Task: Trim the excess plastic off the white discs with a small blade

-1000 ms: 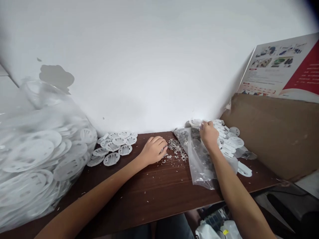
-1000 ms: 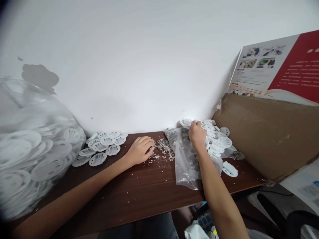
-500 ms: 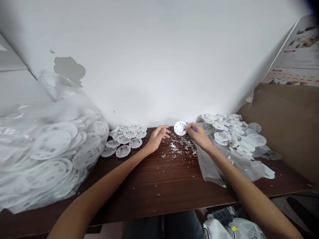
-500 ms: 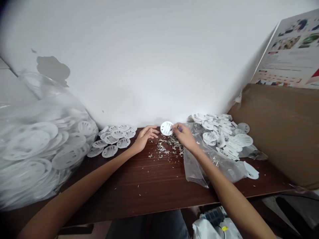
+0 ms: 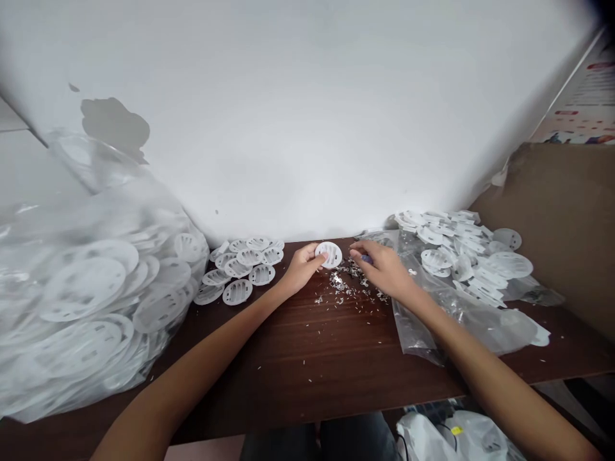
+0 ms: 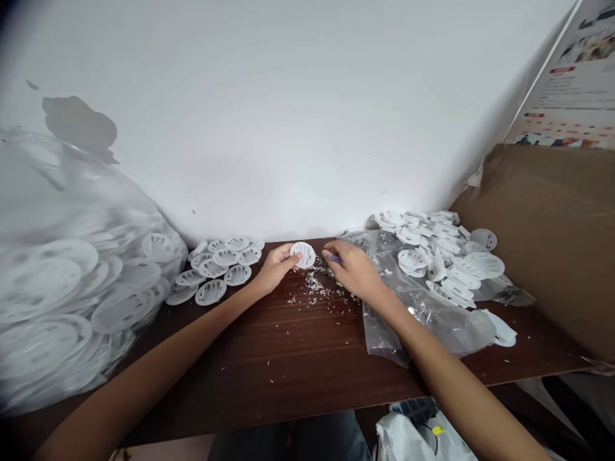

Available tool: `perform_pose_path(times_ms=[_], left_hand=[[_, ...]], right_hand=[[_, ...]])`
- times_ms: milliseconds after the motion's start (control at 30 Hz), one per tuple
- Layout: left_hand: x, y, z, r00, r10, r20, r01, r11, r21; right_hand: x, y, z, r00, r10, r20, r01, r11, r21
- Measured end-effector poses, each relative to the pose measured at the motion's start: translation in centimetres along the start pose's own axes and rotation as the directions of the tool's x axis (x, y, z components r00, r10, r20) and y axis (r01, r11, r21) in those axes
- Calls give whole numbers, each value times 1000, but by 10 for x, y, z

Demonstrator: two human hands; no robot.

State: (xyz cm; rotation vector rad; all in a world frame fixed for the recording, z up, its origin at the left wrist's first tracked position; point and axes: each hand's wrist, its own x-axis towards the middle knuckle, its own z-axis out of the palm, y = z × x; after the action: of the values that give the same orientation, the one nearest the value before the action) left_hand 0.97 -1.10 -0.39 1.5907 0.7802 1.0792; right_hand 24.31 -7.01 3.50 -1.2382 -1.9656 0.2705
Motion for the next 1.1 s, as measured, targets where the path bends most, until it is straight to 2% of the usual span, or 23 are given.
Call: perform_pose_path(times_ms=[100,233,333,500,633,733,900,1100], left_hand=[[5,-7,-3,989,-34,-147,30,999,-34],[8,-10,-4,960,-101,-259,68,989,-134],[7,-10,-5,961,-110,-252,74,986,-148],[4,-9,-5,977,-78,-196,53,990,-129],[1,-7,-3,985,-87,-149,65,987,-150],[0,-5,-3,991,-94,-90,79,985,-155],[-2,0,-3,992,-93,83,99,993,-62],[-2,-2,0,988,-35,153,47,996,-76]], right_hand=[[0,14,-3,1000,-11,-2,11,980,-199],[-3,21,-1,987,-41,153,92,933,-347],[-5,16,6,973,-35,226,124,912,-392],[-3,14,16,967,31,254,105,858,-504],[-3,18,21,945,34,326,138,860,-492],[-3,18,21,955,46,293,96,887,-452],[-3,17,16,986,31,166,20,955,-297],[-3,18,14,1000,-17,-16,15,988,-156]])
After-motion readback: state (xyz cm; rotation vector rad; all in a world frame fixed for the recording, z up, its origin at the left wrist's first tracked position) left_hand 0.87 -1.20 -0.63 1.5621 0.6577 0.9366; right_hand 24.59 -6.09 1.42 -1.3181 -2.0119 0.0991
